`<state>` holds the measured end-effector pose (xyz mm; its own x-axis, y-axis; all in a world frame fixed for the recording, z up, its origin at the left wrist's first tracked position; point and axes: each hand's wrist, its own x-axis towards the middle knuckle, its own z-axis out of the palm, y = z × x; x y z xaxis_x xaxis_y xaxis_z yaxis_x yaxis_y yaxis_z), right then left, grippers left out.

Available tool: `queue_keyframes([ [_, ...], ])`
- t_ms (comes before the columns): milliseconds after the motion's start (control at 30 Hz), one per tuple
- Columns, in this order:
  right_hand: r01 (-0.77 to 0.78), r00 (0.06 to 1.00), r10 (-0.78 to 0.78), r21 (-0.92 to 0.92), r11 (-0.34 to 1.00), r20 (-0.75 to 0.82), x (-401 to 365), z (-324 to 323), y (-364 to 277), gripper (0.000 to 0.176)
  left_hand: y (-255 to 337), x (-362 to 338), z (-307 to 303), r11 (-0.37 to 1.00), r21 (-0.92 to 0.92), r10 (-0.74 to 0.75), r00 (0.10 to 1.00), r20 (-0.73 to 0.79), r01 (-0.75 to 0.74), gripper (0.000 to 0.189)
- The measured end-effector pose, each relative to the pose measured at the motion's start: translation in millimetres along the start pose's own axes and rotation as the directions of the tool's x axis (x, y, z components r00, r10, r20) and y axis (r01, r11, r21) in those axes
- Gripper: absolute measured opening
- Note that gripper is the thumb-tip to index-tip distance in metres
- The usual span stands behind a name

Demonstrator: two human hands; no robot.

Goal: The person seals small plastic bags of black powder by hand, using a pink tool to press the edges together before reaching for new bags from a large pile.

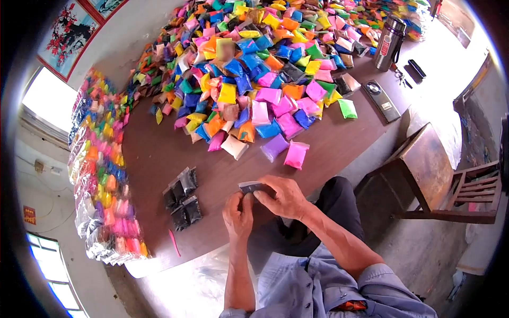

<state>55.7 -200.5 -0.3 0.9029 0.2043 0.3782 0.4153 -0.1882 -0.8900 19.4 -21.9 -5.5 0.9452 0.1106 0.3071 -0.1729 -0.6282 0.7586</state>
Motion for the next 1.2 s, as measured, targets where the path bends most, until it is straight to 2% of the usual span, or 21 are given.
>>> queue_keyframes([
  [133,-0.073,0.997,0.073,0.039,0.997,0.001,-1,2,5,0.019,-8,-2,1,0.999,0.031,-0.01,1.0,0.029,0.009,0.019],
  [200,-0.093,0.996,0.093,0.078,0.993,0.002,-2,3,10,0.019,-1,-1,3,0.994,-0.098,-0.041,0.998,-0.041,0.037,0.018],
  [267,0.002,1.0,-0.002,0.034,0.999,0.016,-2,3,12,0.018,11,3,1,0.987,-0.152,-0.047,0.999,-0.029,0.042,0.018],
  [300,0.002,1.0,-0.003,0.033,0.999,0.016,-2,3,10,0.018,14,5,0,0.977,-0.207,-0.05,0.999,-0.014,0.046,0.018],
  [400,-0.024,0.999,0.023,0.035,0.999,0.041,-2,0,4,0.017,1,0,-2,0.972,-0.194,-0.132,0.991,0.011,0.132,0.018],
  [533,-0.042,0.999,0.042,-0.008,0.999,0.004,-3,2,5,0.015,-2,0,0,0.987,-0.122,-0.109,0.994,0.0,0.108,0.021],
  [600,-0.05,0.999,0.05,-0.032,0.998,-0.016,-4,8,15,0.013,-6,-5,3,0.968,-0.09,-0.233,0.972,0.039,0.236,0.018],
  [667,-0.055,0.997,0.055,0.001,0.998,-0.057,-5,11,12,0.012,14,-3,-3,0.96,-0.184,-0.214,0.977,-0.002,0.21,0.017],
  [700,-0.096,0.995,0.096,-0.004,0.995,-0.017,-2,7,6,0.012,12,-1,2,0.949,-0.265,-0.18,0.983,-0.015,0.17,0.018],
  [733,-0.064,0.997,0.064,-0.018,0.998,-0.033,-2,8,9,0.012,7,-2,4,0.928,-0.35,-0.14,0.99,-0.023,0.123,0.019],
  [800,0.01,1.0,-0.012,-0.076,0.997,-0.028,0,6,7,0.009,3,-1,2,0.964,-0.227,-0.137,0.99,0.015,0.137,0.018],
  [833,0.023,0.999,-0.026,-0.076,0.997,-0.033,0,7,9,0.009,0,-1,3,0.966,-0.224,-0.136,0.991,-0.02,0.128,0.018],
  [900,0.056,0.998,-0.058,-0.077,0.995,-0.021,0,7,8,0.008,-2,0,3,0.986,-0.166,0.002,0.998,-0.068,-0.014,0.018],
  [967,-0.022,0.999,0.025,-0.1,0.995,0.028,1,4,-1,0.009,0,0,1,0.98,-0.2,-0.033,0.997,-0.065,0.02,0.017],
  [1000,-0.004,0.999,0.008,-0.1,0.995,0.043,1,5,-2,0.009,1,-1,0,0.971,-0.234,-0.065,0.997,-0.034,0.056,0.017],
  [1067,-0.036,0.999,0.037,-0.095,0.995,0.011,1,8,-2,0.011,1,-2,1,0.97,-0.242,-0.052,0.996,-0.079,0.031,0.018],
  [1133,-0.029,0.999,0.031,-0.12,0.992,0.019,-2,8,7,0.013,6,-1,-3,0.964,-0.249,-0.103,0.995,-0.009,0.098,0.02],
  [1200,-0.019,0.999,0.023,-0.114,0.993,0.036,0,7,9,0.013,6,0,-2,0.954,-0.297,-0.06,0.997,-0.05,0.043,0.021],
])
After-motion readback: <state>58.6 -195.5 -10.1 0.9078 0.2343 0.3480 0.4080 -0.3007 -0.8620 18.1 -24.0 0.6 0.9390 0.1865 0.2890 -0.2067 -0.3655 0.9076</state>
